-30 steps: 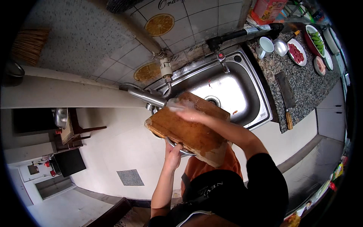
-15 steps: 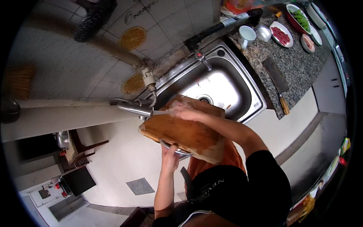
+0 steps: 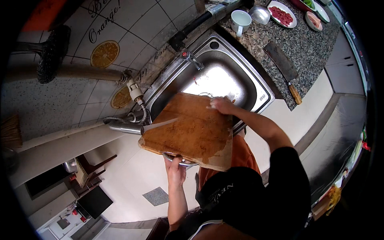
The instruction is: The person slices raw meat on a cutting board using a cleaver, then cleans the cleaver and board in a sink before seasoning the meat with powder from bags.
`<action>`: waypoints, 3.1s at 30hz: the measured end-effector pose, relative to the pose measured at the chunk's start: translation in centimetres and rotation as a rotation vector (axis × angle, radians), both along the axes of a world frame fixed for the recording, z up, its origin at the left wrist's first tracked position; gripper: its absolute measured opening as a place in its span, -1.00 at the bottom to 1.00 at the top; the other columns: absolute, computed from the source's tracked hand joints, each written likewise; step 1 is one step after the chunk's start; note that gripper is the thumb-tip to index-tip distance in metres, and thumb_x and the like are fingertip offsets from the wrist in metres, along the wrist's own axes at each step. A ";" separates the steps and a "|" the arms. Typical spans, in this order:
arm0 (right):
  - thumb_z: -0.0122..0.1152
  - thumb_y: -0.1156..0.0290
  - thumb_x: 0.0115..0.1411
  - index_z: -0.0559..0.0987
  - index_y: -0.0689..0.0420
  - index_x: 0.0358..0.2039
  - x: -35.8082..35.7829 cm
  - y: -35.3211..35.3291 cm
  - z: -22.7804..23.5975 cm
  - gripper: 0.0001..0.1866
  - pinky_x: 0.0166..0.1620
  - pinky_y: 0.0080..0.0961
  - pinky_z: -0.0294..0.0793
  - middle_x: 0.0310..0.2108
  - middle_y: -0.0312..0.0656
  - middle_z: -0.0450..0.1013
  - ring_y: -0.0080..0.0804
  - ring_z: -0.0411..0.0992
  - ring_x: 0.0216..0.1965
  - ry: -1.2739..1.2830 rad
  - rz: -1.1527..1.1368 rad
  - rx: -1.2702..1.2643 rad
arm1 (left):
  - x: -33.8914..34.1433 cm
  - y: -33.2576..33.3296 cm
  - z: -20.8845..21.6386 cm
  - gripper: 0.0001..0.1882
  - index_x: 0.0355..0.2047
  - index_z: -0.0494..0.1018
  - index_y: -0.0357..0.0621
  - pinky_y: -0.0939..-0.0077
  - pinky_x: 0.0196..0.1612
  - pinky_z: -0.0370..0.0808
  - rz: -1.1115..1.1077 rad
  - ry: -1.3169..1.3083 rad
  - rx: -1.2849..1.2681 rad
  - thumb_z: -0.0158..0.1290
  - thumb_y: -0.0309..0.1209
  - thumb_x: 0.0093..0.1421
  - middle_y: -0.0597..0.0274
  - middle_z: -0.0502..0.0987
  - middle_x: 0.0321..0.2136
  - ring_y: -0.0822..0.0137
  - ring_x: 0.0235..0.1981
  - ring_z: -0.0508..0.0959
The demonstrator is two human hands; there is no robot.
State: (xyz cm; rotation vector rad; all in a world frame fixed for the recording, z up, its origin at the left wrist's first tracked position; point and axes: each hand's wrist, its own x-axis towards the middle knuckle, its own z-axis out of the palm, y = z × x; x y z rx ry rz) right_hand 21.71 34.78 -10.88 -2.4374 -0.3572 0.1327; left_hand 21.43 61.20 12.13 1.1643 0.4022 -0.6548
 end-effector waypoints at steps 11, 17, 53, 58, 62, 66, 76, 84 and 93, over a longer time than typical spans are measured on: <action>0.04 0.29 0.01 0.43 0.03 -0.51 3.3 6.2 10.5 -0.89 -0.27 -0.39 0.21 -0.44 -0.17 0.29 -0.31 0.24 -0.35 0.175 -0.217 0.246 | 0.0 0.1 0.0 -0.41 0.03 0.00 -0.07 0.50 -0.38 0.45 0.025 0.021 0.014 -0.24 -0.68 -0.07 0.19 0.27 -0.18 0.33 -0.28 0.38; 0.01 0.25 0.04 0.38 0.02 -0.50 1.5 7.7 13.1 -0.86 -0.31 -0.39 0.28 -0.51 -0.24 0.28 -0.32 0.27 -0.33 0.025 -0.166 0.392 | 0.1 -0.3 0.5 -0.45 -0.01 0.05 -0.08 0.48 -0.36 0.38 0.037 0.027 -0.014 -0.23 -0.68 -0.07 0.21 0.26 -0.25 0.33 -0.32 0.35; 0.14 0.14 -0.07 0.38 -0.18 -0.13 10.2 11.6 11.2 -0.58 0.08 0.01 -0.17 0.18 -0.15 -0.12 0.06 -0.15 0.13 0.315 -0.182 0.374 | 0.4 0.3 0.4 -0.42 0.05 -0.03 -0.09 0.42 -0.31 0.48 -0.043 -0.041 0.023 -0.25 -0.69 -0.03 0.14 0.23 -0.12 0.30 -0.21 0.37; 0.05 0.13 -0.01 0.31 -0.04 -0.06 9.1 11.8 6.5 -0.52 0.05 -0.18 0.04 0.00 0.04 0.12 0.07 0.07 0.00 0.329 -0.340 0.467 | 0.9 -0.3 0.8 -0.39 0.06 -0.03 -0.10 0.42 -0.22 0.42 -0.030 -0.032 0.042 -0.21 -0.67 -0.05 0.15 0.24 -0.13 0.28 -0.18 0.35; 0.14 0.27 -0.06 0.41 0.08 -0.38 2.6 10.9 16.0 -0.76 -0.13 -0.22 0.17 -0.27 -0.04 0.29 -0.10 0.21 -0.14 0.128 0.009 0.728 | 0.5 0.7 0.0 -0.38 0.07 -0.03 -0.10 0.42 -0.16 0.37 0.008 0.000 0.051 -0.20 -0.67 -0.05 0.17 0.26 -0.14 0.31 -0.17 0.35; 0.01 0.17 0.06 0.29 -0.06 -0.01 3.9 13.7 19.6 -0.55 0.12 -0.11 -0.09 0.07 0.00 0.06 -0.05 -0.13 0.17 0.054 0.029 0.829 | 0.3 1.0 -0.3 -0.39 0.05 -0.02 -0.13 0.46 -0.12 0.33 0.033 -0.012 0.044 -0.19 -0.65 -0.07 0.20 0.28 -0.17 0.35 -0.19 0.35; 0.03 0.36 -0.11 0.31 -0.18 -0.07 2.8 5.1 2.8 -0.51 -0.13 -0.06 0.16 -0.08 -0.15 0.19 -0.12 0.18 -0.15 0.483 -0.418 0.182 | 0.7 0.1 0.2 -0.36 0.05 -0.02 -0.11 0.44 -0.13 0.34 0.004 -0.088 0.079 -0.20 -0.66 -0.11 0.18 0.26 -0.17 0.30 -0.16 0.32; 0.00 0.29 -0.05 0.37 -0.12 -0.21 0.8 9.8 10.5 -0.68 -0.16 0.05 0.12 -0.14 -0.13 0.22 -0.10 0.13 -0.06 0.128 -0.379 0.308 | 1.4 -0.5 1.1 -0.41 0.02 0.03 -0.14 0.61 -0.36 0.36 -0.006 -0.067 0.112 -0.22 -0.65 -0.11 0.23 0.29 -0.26 0.42 -0.34 0.35; 0.03 0.40 -0.10 0.43 0.09 -0.41 -2.7 5.4 12.3 -0.82 -0.24 -0.24 0.24 -0.41 -0.11 0.30 -0.15 0.27 -0.31 0.025 -0.310 0.321 | 1.5 -0.1 0.8 -0.43 -0.01 0.07 -0.13 0.61 -0.45 0.37 -0.017 -0.068 0.150 -0.22 -0.64 -0.13 0.25 0.29 -0.29 0.42 -0.39 0.35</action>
